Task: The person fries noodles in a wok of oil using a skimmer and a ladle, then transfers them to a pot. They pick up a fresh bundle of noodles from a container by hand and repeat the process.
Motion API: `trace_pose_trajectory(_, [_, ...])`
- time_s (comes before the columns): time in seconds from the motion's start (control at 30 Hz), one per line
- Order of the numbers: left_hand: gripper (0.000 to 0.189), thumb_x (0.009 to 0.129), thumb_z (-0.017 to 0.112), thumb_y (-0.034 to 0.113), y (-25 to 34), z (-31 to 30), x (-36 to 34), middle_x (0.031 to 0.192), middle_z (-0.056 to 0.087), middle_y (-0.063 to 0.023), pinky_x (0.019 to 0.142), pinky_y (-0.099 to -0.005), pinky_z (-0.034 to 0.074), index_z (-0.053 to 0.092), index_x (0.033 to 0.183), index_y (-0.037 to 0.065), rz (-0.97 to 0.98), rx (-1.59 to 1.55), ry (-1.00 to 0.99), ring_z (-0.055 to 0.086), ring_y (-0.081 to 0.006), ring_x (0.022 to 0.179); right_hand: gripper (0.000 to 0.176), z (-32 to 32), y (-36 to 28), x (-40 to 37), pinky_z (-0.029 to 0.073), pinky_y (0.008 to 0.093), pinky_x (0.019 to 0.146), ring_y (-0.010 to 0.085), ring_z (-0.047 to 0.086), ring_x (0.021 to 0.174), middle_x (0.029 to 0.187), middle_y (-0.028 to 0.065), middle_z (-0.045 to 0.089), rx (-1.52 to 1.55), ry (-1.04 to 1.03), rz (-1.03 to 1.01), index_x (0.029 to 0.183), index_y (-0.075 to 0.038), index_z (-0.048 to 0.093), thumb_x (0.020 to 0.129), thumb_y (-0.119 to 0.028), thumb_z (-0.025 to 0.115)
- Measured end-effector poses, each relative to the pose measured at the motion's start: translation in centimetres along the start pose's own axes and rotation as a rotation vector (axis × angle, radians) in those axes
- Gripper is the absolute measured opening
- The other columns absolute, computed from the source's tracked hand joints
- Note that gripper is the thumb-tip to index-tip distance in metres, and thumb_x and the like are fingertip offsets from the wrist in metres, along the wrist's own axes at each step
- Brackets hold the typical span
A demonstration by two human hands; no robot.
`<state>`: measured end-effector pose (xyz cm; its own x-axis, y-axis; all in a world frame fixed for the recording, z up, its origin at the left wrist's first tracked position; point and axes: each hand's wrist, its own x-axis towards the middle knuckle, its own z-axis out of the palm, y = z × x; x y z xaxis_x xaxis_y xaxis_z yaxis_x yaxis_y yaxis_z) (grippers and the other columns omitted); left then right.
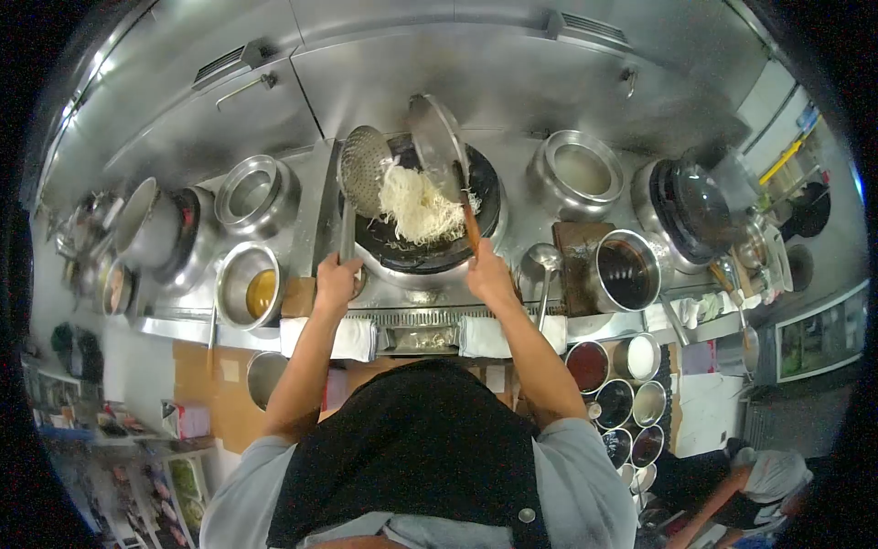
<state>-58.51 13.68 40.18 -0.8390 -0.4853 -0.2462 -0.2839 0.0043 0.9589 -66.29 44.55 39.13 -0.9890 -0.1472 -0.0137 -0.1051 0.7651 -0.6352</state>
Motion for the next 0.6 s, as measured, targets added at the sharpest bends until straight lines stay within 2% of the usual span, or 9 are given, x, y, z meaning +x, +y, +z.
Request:
trace_pose_trajectory(0.03, [0.016, 0.090, 0.070, 0.009, 0.6, -0.4, -0.2, 0.072, 0.056, -0.0043, 0.042, -0.0307, 0.037, 0.061, 0.099, 0.001, -0.033, -0.049, 0.002, 0.053, -0.0132, 0.050, 0.031, -0.2, 0.7, 0.5, 0.051, 0.0639, 0.089, 0.0575, 0.066, 0.100, 0.100, 0.0373, 0.069, -0.057, 0.054, -0.001, 0.123, -0.003, 0.046, 0.097, -0.015, 0.057])
trace_pose_trajectory(0.1, [0.017, 0.091, 0.070, 0.010, -0.6, -1.7, 0.7, 0.074, 0.057, -0.0048, 0.042, -0.0312, 0.037, 0.060, 0.101, 0.001, -0.033, -0.065, -0.021, 0.053, -0.0135, 0.050, 0.030, -1.4, -0.1, 0.5, 0.051, 0.0646, 0.089, 0.0586, 0.066, 0.098, 0.097, 0.0376, 0.069, -0.143, 0.110, 0.086, 0.122, -0.003, 0.047, 0.095, -0.011, 0.058])
trace_pose_trajectory(0.23, [0.018, 0.091, 0.069, 0.012, -2.5, -3.8, 2.6, 0.074, 0.057, -0.0054, 0.042, -0.0322, 0.038, 0.061, 0.102, 0.000, -0.028, -0.023, -0.104, 0.054, -0.0144, 0.051, 0.030, -1.1, 0.9, 0.4, 0.050, 0.0640, 0.086, 0.0579, 0.064, 0.098, 0.099, 0.0358, 0.069, -0.196, 0.152, 0.115, 0.122, -0.003, 0.049, 0.098, -0.016, 0.061])
trace_pose_trajectory(0.33, [0.022, 0.089, 0.070, 0.010, -3.8, -4.3, 3.4, 0.071, 0.059, -0.0080, 0.046, -0.0369, 0.044, 0.062, 0.103, -0.005, -0.089, -0.032, -0.141, 0.058, -0.0189, 0.052, 0.024, 4.0, 1.8, -1.7, 0.054, 0.0595, 0.070, 0.0473, 0.070, 0.079, 0.085, 0.0270, 0.069, -0.139, 0.155, 0.144, 0.116, -0.002, 0.049, 0.098, -0.013, 0.061])
trace_pose_trajectory(0.4, [0.021, 0.090, 0.069, 0.012, -3.7, -4.5, 3.1, 0.072, 0.059, -0.0071, 0.044, -0.0350, 0.041, 0.062, 0.102, -0.004, -0.137, -0.088, -0.206, 0.056, -0.0167, 0.053, 0.016, 7.5, 0.4, -3.1, 0.052, 0.0475, 0.050, 0.0289, 0.064, 0.057, 0.073, 0.0135, 0.061, 0.377, -0.037, 0.416, 0.109, -0.003, 0.048, 0.097, -0.008, 0.059])
trace_pose_trajectory(0.43, [0.021, 0.091, 0.069, 0.012, -3.5, -4.6, 2.8, 0.073, 0.058, -0.0067, 0.043, -0.0340, 0.039, 0.061, 0.102, -0.003, -0.159, -0.109, -0.235, 0.055, -0.0156, 0.053, 0.011, 7.3, -3.3, -4.4, 0.044, 0.0365, 0.039, 0.0162, 0.053, 0.048, 0.069, 0.0052, 0.052, 0.744, -0.094, 0.422, 0.105, -0.004, 0.048, 0.097, -0.003, 0.055])
trace_pose_trajectory(0.53, [0.021, 0.091, 0.069, 0.012, -2.4, -4.7, 2.8, 0.074, 0.058, -0.0067, 0.044, -0.0347, 0.040, 0.061, 0.101, -0.004, -0.134, -0.127, -0.250, 0.055, -0.0162, 0.053, 0.008, 8.7, -5.2, -4.9, 0.045, 0.0371, 0.039, 0.0166, 0.053, 0.046, 0.070, 0.0088, 0.055, 0.711, -0.045, 0.332, 0.102, -0.005, 0.048, 0.094, -0.002, 0.050])
trace_pose_trajectory(0.57, [0.020, 0.091, 0.069, 0.012, -1.8, -4.8, 2.9, 0.073, 0.057, -0.0078, 0.045, -0.0350, 0.041, 0.061, 0.100, -0.004, -0.153, -0.141, -0.262, 0.055, -0.0172, 0.054, 0.025, 9.3, -4.7, -4.5, 0.053, 0.0453, 0.049, 0.0293, 0.063, 0.054, 0.076, 0.0177, 0.064, 0.661, -0.056, 0.323, 0.118, 0.000, 0.053, 0.094, -0.003, 0.052])
trace_pose_trajectory(0.6, [0.018, 0.091, 0.070, 0.011, -1.7, -4.5, 3.4, 0.073, 0.057, -0.0081, 0.046, -0.0350, 0.041, 0.061, 0.098, -0.003, -0.165, -0.175, -0.266, 0.055, -0.0174, 0.055, 0.034, 10.0, -4.5, -4.2, 0.054, 0.0478, 0.056, 0.0347, 0.066, 0.061, 0.081, 0.0215, 0.066, 0.494, 0.069, 0.166, 0.127, 0.001, 0.051, 0.094, -0.003, 0.052])
